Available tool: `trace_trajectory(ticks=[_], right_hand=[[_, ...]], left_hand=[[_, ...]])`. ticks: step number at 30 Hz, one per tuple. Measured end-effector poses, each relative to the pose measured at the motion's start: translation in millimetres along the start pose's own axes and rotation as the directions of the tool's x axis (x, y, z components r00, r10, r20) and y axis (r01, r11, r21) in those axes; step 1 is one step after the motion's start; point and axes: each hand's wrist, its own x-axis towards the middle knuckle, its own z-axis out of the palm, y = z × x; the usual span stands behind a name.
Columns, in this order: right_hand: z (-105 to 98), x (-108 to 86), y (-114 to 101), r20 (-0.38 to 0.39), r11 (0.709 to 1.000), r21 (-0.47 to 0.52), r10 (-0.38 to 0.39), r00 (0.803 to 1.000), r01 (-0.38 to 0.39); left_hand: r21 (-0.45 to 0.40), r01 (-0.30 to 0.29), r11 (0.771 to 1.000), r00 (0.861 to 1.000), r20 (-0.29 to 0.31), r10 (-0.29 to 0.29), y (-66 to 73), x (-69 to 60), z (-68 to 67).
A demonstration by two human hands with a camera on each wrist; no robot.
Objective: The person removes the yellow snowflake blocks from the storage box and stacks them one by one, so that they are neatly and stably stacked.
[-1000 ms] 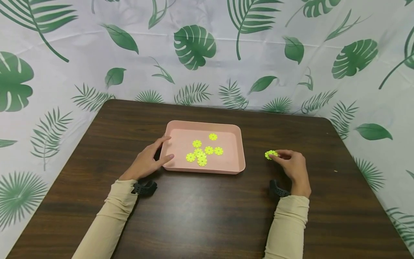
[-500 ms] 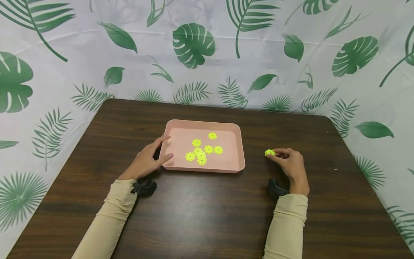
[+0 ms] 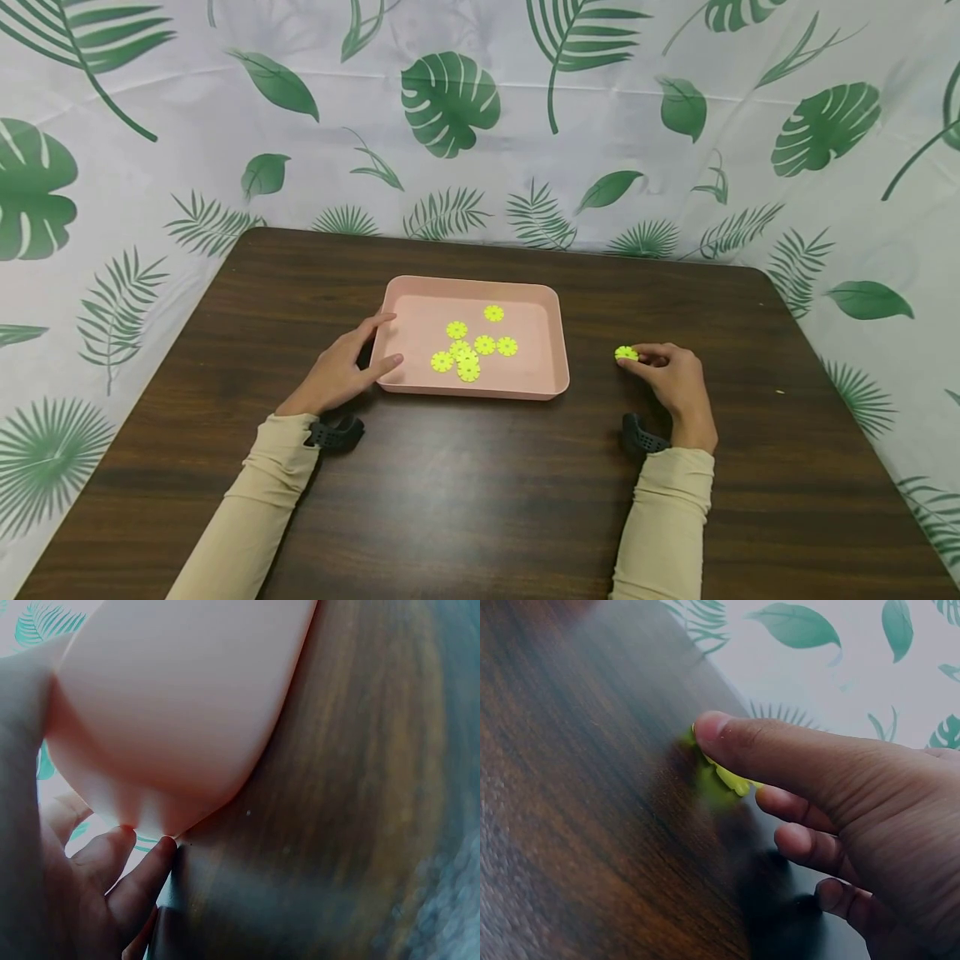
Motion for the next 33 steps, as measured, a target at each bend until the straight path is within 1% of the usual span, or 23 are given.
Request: trace_trajectory(ticks=[10,17,21,23,28,33], right_hand=[[-1.8,0.2,-3.5,0.025,1.0,0.012,0.025,0.999,-0.025],[-4.0,0.1,-4.2,0.025,1.0,0.0,0.023,0.999,-0.023],[-5.0,-0.3,-4.7,0.027,1.0,0.009,0.03,0.999,-0.03],[-5.9,-0.5,-5.6,0.009,0.999,0.019,0.04,0.999,-0.04],[-8.2,-0.7,-12.2,-0.064,0.998,0.042,0.059,0.996,-0.057],[-8.0,0.6,-28.2,-0.089,0.997,0.068,0.041,0.995,-0.035]], left_hand=[[-0.002,0.003,1.0,1.0,0.004,-0.003,0.5,-1.2,-1.6],[-0.006,0.003,1.0,1.0,0.001,-0.003,2.0,-0.5,-2.4],[-0.007,-0.001,1.0,1.0,-0.001,0.001,1.7,0.0,-2.2],[-0.007,-0.001,1.0,1.0,0.0,0.001,1.3,0.2,-2.1],[-0.009,0.002,1.0,1.0,0.004,-0.002,0.6,0.5,-2.3],[-0.01,0.004,1.0,1.0,0.007,-0.004,0.2,0.9,-2.1]])
